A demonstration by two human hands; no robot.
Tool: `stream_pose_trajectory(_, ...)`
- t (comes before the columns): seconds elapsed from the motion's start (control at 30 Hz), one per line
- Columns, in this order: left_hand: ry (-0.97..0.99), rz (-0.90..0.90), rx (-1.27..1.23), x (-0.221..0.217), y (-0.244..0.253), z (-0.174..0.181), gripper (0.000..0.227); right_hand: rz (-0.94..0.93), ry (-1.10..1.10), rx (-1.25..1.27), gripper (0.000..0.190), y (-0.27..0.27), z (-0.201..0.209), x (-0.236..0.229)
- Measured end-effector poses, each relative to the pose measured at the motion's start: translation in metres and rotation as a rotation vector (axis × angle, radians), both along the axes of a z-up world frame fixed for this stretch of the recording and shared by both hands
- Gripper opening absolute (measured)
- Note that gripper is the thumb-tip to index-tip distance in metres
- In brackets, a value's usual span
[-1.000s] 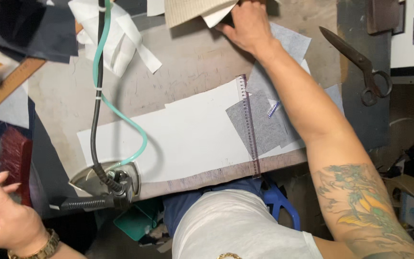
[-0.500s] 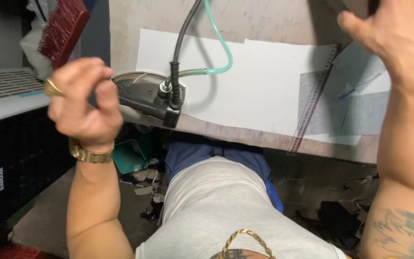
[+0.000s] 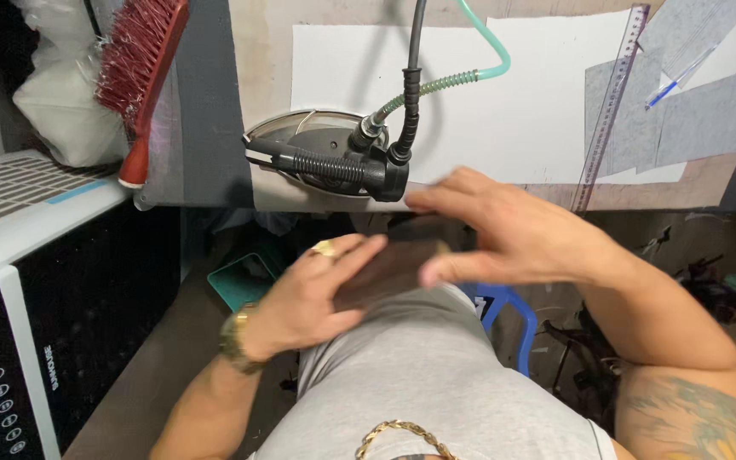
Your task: The person marks lines on fabric pieces using a ruler and a pen, then uses a steam iron on the pieces and a wooden block to press them.
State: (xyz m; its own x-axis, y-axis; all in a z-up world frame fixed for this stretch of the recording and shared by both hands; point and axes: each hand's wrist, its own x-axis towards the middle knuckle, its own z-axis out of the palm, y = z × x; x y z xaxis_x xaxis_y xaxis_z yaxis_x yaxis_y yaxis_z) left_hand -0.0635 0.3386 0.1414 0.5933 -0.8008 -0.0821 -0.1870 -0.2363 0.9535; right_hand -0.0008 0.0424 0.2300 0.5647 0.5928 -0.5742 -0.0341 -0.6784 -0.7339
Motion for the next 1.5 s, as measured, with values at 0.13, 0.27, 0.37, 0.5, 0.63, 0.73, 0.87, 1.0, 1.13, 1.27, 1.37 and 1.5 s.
stream_pose_trajectory(0.13, 0.155, 0.181, 0.081, 0.034, 0.093, 0.007, 0.089, -0.244, -0.684, 0.184, 0.037, 0.072, -0.077, 0.014)
stream_pose_trajectory(0.27, -0.324, 0.383, 0.129, 0.091, 0.132, -0.017, 0.077, -0.046, -0.431, -0.169, 0.056, 0.126, -0.118, 0.032)
stream_pose_trajectory(0.37, -0.610, 0.334, 0.252, 0.145, 0.129, -0.068, 0.069, -0.032, -0.166, -0.259, 0.064, 0.142, -0.124, 0.034)
stream_pose_trajectory(0.5, -0.874, 0.102, 0.270, 0.203, 0.053, -0.110, 0.078, 0.018, -0.449, -0.317, 0.067, 0.152, -0.147, -0.014)
stream_pose_trajectory(0.63, -1.019, -0.073, 0.259, 0.197, -0.020, -0.139, 0.072, 0.201, -0.272, -0.302, 0.067, 0.106, -0.131, -0.034)
stream_pose_trajectory(0.73, -0.889, -0.229, 0.258, 0.160, -0.022, -0.150, 0.066, 0.241, -0.128, -0.319, 0.067, 0.043, -0.094, -0.035)
stream_pose_trajectory(0.87, -0.815, -0.118, 0.177, 0.101, 0.024, -0.157, 0.047, -0.160, -0.113, -0.472, 0.057, -0.017, -0.062, -0.036)
stream_pose_trajectory(1.0, -0.860, 0.147, 0.228, 0.089, 0.059, -0.169, 0.046, -0.250, -0.237, -0.562, 0.057, -0.036, -0.081, -0.013)
stream_pose_trajectory(1.13, -0.879, 0.329, 0.370, 0.107, 0.060, -0.152, 0.047, -0.051, -0.480, -0.623, 0.061, -0.031, -0.131, 0.019)
stream_pose_trajectory(1.27, -0.939, 0.463, 0.413, 0.114, 0.058, -0.158, 0.045, 0.082, -0.699, -0.596, 0.067, -0.012, -0.155, 0.036)
stream_pose_trajectory(1.37, -0.955, 0.509, 0.418, 0.110, 0.057, -0.157, 0.044, 0.152, -0.717, -0.612, 0.070, -0.006, -0.158, 0.033)
stream_pose_trajectory(1.5, -0.945, 0.501, 0.424, 0.112, 0.054, -0.155, 0.048, 0.138, -0.603, -0.588, 0.074, 0.000, -0.144, 0.030)
